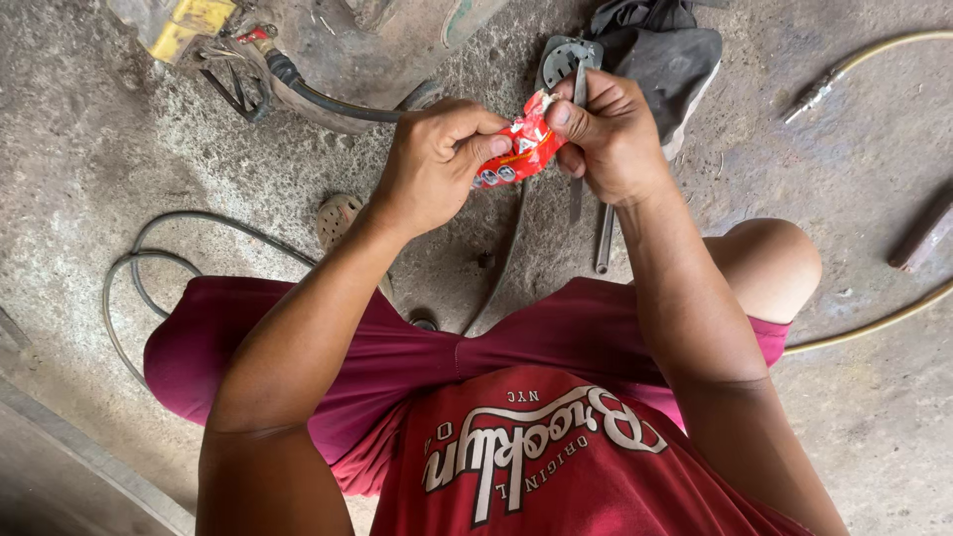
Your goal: The person sits on the floor and uses a knife to open a small red package. They then use a small metal tool to scrape residue off a circular metal plate and attach it to a power tool.
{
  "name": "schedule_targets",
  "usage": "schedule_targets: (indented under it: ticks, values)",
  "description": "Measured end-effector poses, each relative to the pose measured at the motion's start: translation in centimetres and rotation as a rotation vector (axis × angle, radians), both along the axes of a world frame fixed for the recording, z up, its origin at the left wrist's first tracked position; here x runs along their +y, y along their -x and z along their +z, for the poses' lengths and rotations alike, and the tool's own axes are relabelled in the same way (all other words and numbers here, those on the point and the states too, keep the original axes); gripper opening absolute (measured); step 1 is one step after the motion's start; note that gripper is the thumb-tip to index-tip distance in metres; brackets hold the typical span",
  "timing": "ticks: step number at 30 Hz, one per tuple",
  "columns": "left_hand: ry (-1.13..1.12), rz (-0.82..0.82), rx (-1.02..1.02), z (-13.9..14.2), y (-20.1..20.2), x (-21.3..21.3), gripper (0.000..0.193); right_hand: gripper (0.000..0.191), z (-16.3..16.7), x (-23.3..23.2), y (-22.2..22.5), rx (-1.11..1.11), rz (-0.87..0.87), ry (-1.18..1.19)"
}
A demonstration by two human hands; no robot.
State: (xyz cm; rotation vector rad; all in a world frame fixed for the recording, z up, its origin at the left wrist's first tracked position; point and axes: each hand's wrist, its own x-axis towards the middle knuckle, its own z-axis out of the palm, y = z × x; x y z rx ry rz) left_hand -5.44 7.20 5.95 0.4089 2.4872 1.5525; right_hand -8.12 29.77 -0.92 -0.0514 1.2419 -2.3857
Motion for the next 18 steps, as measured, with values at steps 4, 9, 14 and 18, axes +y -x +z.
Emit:
schedule_targets:
  ticks: [4, 9, 14, 18]
  values:
    - [-0.032, -0.037, -0.12, -0.2, -0.1, 0.2, 0.012, 0.015, 1.4, -0.5, -0.2, 0.008, -0.107, -0.116]
    - [0.095, 0.013, -0.354, 0.0, 0.0, 0.1, 0.016, 0.011, 2.3, -0.3, -0.2, 0.17, -0.152, -0.326]
    - [-0.046, -0.034, -0.47, -0.7, -0.1, 0.1, 0.023, 0.013, 2.1, 0.0, 0.0, 0.43, -0.226, -0.375]
    - [-0.02, 0.009, -0.363, -1.5, 0.0, -0.1, 0.019, 0.011, 2.7, -0.3, 0.5, 0.194, -0.152, -0.389]
